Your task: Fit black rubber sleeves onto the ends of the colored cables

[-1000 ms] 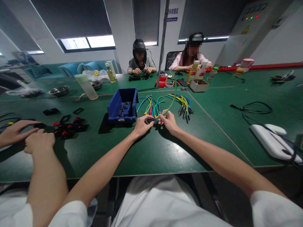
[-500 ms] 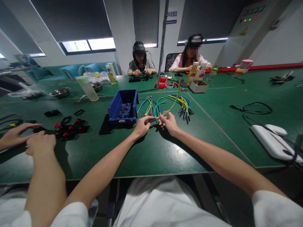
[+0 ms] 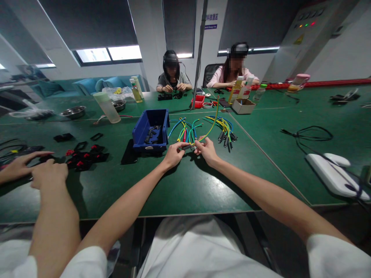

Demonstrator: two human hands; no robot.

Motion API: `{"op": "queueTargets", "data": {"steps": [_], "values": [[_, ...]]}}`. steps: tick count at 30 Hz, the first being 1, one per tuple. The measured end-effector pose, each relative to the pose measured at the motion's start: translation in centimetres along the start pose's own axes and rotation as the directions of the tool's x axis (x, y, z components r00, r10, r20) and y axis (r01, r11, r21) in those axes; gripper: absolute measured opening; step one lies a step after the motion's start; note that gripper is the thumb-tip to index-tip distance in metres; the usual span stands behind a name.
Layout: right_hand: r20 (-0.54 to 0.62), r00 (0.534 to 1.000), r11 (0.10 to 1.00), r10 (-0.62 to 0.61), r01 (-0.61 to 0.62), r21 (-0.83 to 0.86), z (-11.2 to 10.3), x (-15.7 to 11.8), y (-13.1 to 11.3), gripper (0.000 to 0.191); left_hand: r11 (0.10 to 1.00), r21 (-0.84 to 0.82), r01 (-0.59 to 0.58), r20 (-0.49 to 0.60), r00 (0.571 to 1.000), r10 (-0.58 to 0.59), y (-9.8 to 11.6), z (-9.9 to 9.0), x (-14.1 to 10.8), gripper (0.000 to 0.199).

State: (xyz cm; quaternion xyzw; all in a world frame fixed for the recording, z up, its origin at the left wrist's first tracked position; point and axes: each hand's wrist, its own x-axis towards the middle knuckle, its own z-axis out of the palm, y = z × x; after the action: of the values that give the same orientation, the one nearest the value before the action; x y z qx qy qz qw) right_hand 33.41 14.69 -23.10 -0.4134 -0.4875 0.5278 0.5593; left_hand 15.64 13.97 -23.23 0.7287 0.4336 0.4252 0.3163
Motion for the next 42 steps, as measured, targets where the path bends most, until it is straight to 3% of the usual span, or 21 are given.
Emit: {"op": "queueTargets", "data": {"steps": [42], "values": [[0.004,1.000,1.000,0.003,-0.003,-0.016,0.00,0.01,0.13,0.046,0.999,-0.042,-0.007,0.014,1.000,0.008,-0.84,0.16,0.20,0.038]]}}
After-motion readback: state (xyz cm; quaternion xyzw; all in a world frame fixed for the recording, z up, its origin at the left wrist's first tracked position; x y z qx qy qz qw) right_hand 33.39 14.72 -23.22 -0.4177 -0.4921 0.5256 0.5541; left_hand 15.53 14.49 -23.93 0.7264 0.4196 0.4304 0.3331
